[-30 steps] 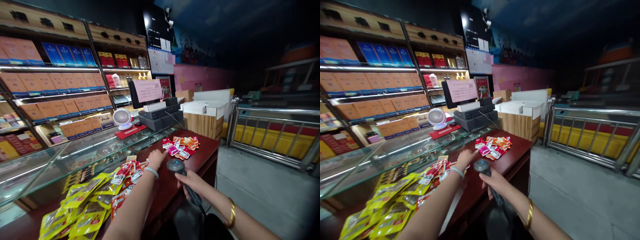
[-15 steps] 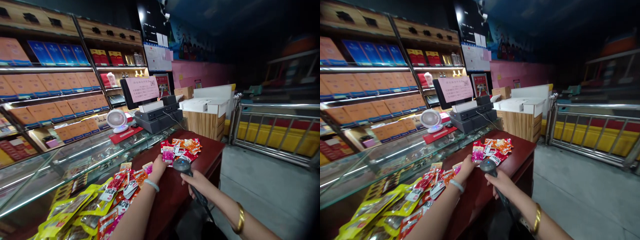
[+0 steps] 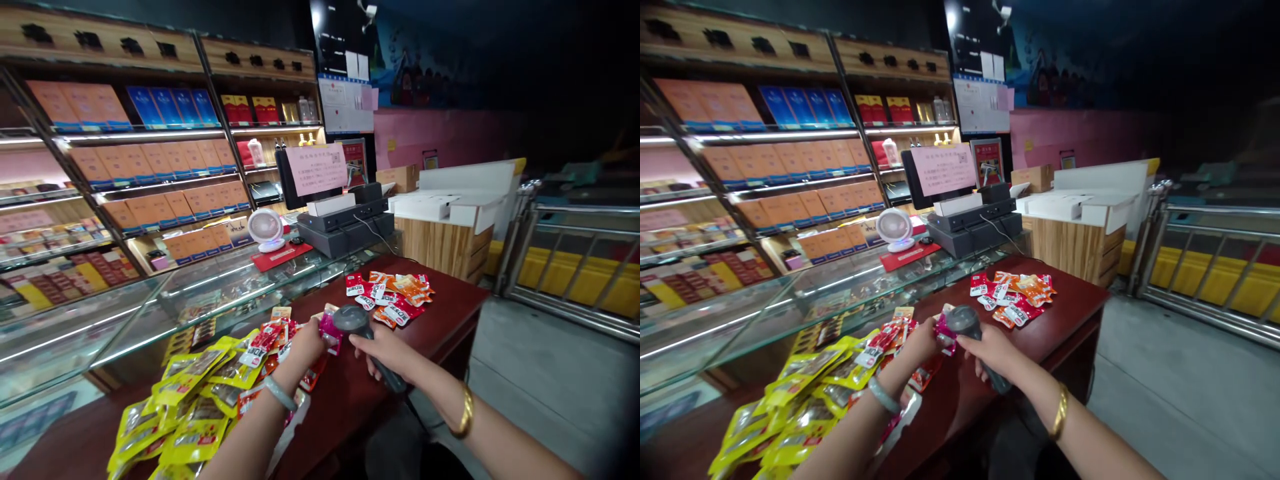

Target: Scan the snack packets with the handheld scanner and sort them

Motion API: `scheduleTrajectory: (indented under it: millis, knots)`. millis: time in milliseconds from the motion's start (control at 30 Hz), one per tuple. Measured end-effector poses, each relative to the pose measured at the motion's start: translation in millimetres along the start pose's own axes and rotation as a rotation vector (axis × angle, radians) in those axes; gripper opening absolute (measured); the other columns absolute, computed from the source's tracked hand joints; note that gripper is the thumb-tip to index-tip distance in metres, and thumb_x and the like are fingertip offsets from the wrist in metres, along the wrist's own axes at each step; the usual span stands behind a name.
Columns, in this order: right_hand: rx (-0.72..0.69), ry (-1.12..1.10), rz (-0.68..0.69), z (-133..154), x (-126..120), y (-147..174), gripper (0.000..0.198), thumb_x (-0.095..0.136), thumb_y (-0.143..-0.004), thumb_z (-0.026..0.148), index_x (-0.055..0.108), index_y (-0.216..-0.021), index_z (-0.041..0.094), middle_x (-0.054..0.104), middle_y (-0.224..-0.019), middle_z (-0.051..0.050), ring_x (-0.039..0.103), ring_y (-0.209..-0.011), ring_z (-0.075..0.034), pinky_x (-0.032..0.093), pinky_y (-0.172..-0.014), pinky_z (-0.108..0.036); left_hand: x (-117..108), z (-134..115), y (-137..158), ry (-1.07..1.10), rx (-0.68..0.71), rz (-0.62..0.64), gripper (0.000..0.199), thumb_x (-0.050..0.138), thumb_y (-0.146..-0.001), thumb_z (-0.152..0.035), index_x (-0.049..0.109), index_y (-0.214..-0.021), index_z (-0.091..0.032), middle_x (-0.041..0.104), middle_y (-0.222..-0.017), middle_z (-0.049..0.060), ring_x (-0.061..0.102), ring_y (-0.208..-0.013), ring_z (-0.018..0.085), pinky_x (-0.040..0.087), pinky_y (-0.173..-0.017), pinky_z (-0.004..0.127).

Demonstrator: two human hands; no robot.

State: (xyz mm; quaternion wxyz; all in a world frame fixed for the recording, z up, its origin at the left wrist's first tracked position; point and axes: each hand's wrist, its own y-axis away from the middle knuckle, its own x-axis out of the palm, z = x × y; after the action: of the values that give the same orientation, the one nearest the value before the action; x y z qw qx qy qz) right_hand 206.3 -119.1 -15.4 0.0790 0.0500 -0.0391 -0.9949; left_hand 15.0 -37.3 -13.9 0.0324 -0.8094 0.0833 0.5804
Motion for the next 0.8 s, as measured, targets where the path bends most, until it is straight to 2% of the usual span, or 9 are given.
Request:
scheduleTrajectory:
  millis: [100,167,200,300,400,500,633,733,800]
  knots:
    - [0.011,-0.006,0.077,6,4,-9,0.035,0.063,-0.082,0.05,0.052,-0.096,0.02,0.062,-0.069,0.005,0.053,-0.035,-0.007,0.042,-0.032,-0.017,-17,13,-5,-0.238,0.011,-0.154,0.053,0.075,-0.068,-0.038,0.059,-0.115,-0.019,0.066,-0.115,0.017,0.056,-0.115,0.035,0.04,-0.095,0.042]
    - [0.026,0.017,0.094,9,2,-16,0.036,0.064,-0.082,0.05,0.053,-0.098,0.02,0.062,-0.067,0.005,0.055,-0.035,-0.008,0.042,-0.032,-0.017,-19,10,-23,-0.273,0.058,-0.278,0.053,0.073,-0.071,-0.038,0.058,-0.119,-0.021,0.063,-0.123,0.016,0.051,-0.123,0.034,0.035,-0.102,0.043]
    - [0.033,0.027,0.087,9,-2,-19,0.036,0.064,-0.082,0.05,0.054,-0.099,0.02,0.061,-0.066,0.006,0.055,-0.035,-0.008,0.042,-0.033,-0.017,-17,5,-36,-0.247,0.082,-0.288,0.05,0.07,-0.074,-0.04,0.059,-0.12,-0.022,0.063,-0.124,0.015,0.051,-0.122,0.032,0.035,-0.102,0.042]
    - [0.074,0.034,0.02,2,-20,-28,0.037,0.064,-0.082,0.05,0.052,-0.101,0.02,0.06,-0.063,0.006,0.054,-0.034,-0.008,0.04,-0.033,-0.017,5,-27,-88,-0.099,0.105,-0.128,0.042,0.059,-0.082,-0.051,0.067,-0.11,-0.02,0.068,-0.116,0.014,0.061,-0.11,0.029,0.043,-0.092,0.035]
    - [0.139,0.044,-0.043,-10,-41,-35,0.035,0.063,-0.085,0.047,0.048,-0.101,0.02,0.06,-0.063,0.006,0.053,-0.032,-0.008,0.04,-0.031,-0.017,34,-64,-143,0.012,0.024,0.058,0.052,0.045,-0.087,-0.059,0.071,-0.1,-0.016,0.071,-0.11,0.017,0.066,-0.104,0.029,0.047,-0.084,0.033]
    - [0.165,0.048,-0.087,-19,-58,-41,0.031,0.06,-0.087,0.044,0.047,-0.101,0.02,0.06,-0.064,0.006,0.052,-0.031,-0.008,0.04,-0.03,-0.017,55,-87,-181,0.04,-0.055,0.079,0.059,0.046,-0.086,-0.061,0.07,-0.105,-0.011,0.068,-0.115,0.022,0.064,-0.11,0.033,0.047,-0.085,0.035]
    - [0.198,0.06,-0.124,-22,-69,-46,0.026,0.059,-0.088,0.04,0.047,-0.098,0.02,0.059,-0.063,0.006,0.051,-0.031,-0.007,0.041,-0.031,-0.017,68,-87,-202,0.09,-0.055,0.042,0.045,0.065,-0.079,-0.044,0.067,-0.109,-0.011,0.067,-0.116,0.022,0.064,-0.11,0.033,0.047,-0.084,0.034]
    - [0.18,0.058,-0.127,-23,-73,-47,0.029,0.06,-0.087,0.042,0.047,-0.102,0.02,0.06,-0.063,0.005,0.051,-0.031,-0.008,0.042,-0.031,-0.018,70,-72,-200,0.141,-0.027,0.039,0.034,0.062,-0.083,-0.032,0.064,-0.111,-0.013,0.071,-0.108,0.016,0.067,-0.102,0.023,0.047,-0.083,0.028]
    - [0.163,0.06,-0.122,-25,-72,-48,0.03,0.059,-0.088,0.043,0.046,-0.103,0.02,0.06,-0.062,0.005,0.052,-0.032,-0.008,0.041,-0.031,-0.018,68,-64,-195,0.171,-0.033,0.033,0.033,0.057,-0.087,-0.036,0.063,-0.111,-0.014,0.073,-0.104,0.014,0.069,-0.098,0.021,0.047,-0.082,0.026]
